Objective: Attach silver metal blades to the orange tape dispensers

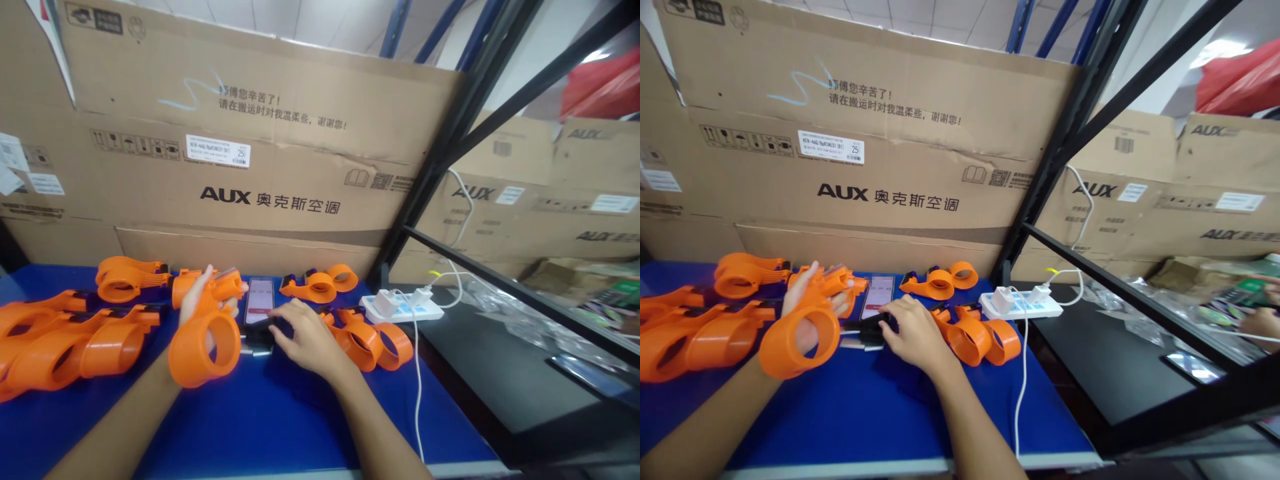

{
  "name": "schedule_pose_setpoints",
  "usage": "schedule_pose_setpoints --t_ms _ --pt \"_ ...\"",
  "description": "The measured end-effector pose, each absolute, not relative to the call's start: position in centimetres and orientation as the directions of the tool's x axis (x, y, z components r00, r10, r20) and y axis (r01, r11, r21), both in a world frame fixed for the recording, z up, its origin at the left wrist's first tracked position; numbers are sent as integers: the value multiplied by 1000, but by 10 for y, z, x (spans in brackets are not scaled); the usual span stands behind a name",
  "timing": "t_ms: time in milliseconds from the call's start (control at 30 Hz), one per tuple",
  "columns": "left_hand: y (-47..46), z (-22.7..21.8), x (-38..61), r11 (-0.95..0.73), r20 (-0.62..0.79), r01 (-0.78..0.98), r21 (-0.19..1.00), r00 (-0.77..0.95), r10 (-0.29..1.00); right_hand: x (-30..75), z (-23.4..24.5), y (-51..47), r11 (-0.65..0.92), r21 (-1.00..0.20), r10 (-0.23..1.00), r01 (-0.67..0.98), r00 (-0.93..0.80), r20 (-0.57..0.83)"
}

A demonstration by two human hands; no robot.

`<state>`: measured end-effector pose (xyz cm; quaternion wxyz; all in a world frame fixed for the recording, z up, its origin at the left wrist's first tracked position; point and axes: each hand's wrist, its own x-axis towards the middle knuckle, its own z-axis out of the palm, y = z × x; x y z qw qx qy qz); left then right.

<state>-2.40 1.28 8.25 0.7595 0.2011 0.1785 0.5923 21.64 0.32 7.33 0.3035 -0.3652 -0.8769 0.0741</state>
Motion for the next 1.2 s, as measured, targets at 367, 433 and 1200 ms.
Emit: schedule_pose_setpoints --t_ms 367,433,1200 --pt "10 82 -25 240 -44 -765 598 268 963 189 69 7 768 -204 632 607 -664 400" --pt "9 83 -21 246 -50 -744 621 275 960 184 69 9 784 -157 609 601 -696 381" --pt "2 64 13 -112 137 -260 959 84 987 199 77 10 593 -678 805 435 -281 523"
